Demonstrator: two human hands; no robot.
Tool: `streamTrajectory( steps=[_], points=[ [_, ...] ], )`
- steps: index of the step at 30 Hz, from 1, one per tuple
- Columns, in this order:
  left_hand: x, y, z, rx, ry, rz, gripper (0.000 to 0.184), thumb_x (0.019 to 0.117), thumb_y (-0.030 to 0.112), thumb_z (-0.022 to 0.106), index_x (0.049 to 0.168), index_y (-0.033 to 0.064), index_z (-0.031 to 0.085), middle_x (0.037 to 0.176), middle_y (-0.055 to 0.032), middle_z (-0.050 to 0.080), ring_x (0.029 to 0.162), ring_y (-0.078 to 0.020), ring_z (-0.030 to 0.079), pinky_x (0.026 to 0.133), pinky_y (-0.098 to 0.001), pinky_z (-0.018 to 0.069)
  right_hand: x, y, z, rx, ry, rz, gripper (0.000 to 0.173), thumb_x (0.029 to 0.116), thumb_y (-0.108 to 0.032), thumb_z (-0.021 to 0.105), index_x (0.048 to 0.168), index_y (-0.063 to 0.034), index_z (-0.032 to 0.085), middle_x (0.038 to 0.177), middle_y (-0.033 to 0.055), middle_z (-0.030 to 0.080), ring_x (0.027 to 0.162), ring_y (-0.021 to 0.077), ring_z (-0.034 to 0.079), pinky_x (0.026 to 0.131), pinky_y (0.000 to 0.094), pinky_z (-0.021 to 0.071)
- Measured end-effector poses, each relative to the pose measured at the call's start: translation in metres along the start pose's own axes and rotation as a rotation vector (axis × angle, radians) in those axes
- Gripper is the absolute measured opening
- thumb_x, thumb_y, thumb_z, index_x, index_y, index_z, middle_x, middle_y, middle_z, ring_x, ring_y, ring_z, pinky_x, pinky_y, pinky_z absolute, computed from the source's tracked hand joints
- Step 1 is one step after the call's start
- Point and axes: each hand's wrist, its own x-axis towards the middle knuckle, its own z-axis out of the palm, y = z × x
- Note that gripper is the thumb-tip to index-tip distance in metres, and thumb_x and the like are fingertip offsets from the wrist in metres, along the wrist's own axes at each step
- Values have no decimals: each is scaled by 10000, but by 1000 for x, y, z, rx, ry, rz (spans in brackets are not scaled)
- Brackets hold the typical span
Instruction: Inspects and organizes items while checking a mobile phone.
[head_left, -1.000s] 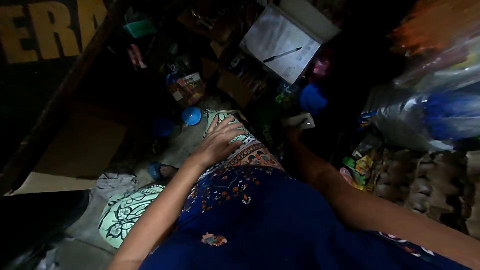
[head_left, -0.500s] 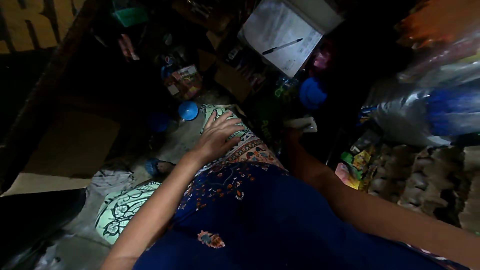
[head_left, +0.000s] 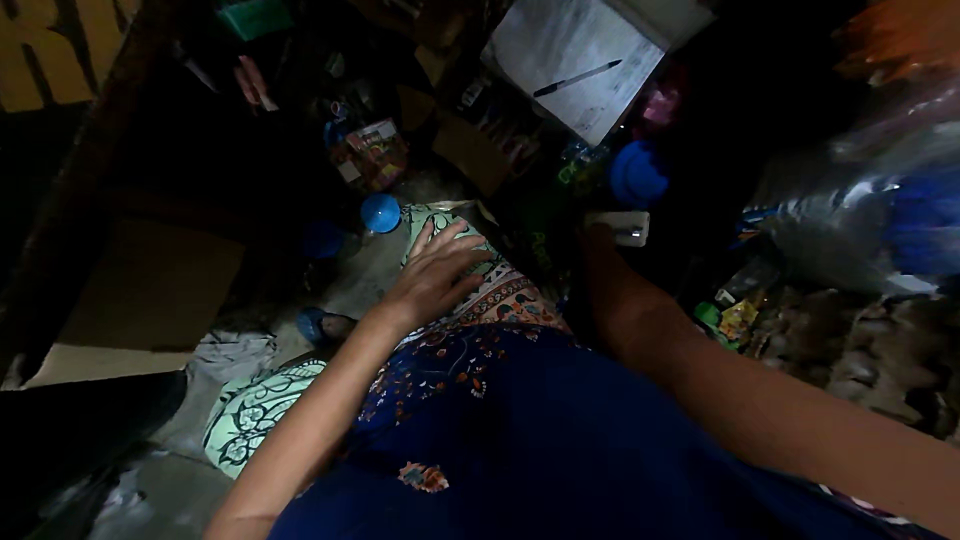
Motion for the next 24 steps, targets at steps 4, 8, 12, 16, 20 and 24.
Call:
streamTrajectory(
  steps=[4,8,12,16,20,24],
  points=[
    [4,0,0,-11,-23,-4,357,1022,300,551,1304,133,692,1437,-69,606,1486,-352,367,1221,-659,105,13,-8,-3,357,-111,99,443,1106,-105,377,1532,12,341,1540,201,431,1338,252,511,1073,344,451],
    [2,-5,4,-5,-13,32,370,1036,326,509,1310,152,685,1443,-57,600,1487,-345,365,1217,-670,96,78,23,-1,462,-208,153,424,1089,-172,448,1485,-38,379,1405,169,491,1184,244,582,955,377,539],
    [0,-8,5,-6,-2,54,374,1041,341,502,1310,155,684,1445,-60,598,1490,-342,361,1218,-665,102,75,17,0,187,-243,153,445,1107,-259,414,1493,-40,392,1383,207,525,1082,270,633,881,379,559],
    [1,-7,3,-8,-9,41,381,1038,341,500,1312,153,687,1441,-64,602,1486,-346,369,1218,-665,104,20,-11,-1,-186,-311,64,329,1108,-170,400,1333,32,529,1188,171,600,940,188,599,821,304,513],
    [2,-6,1,-7,-39,21,377,1037,330,509,1326,160,681,1443,-67,601,1488,-349,364,1222,-660,97,67,41,31,-445,-186,-184,431,1090,-225,485,1364,102,544,1383,305,567,1290,415,560,1105,549,420],
    [2,-6,-1,-9,-49,3,370,1030,330,525,1322,169,683,1452,-50,592,1499,-335,344,1228,-650,93,94,59,45,-579,-31,-215,482,1061,-294,528,1391,58,519,1375,308,566,1282,468,557,1039,644,446]
  ],
)
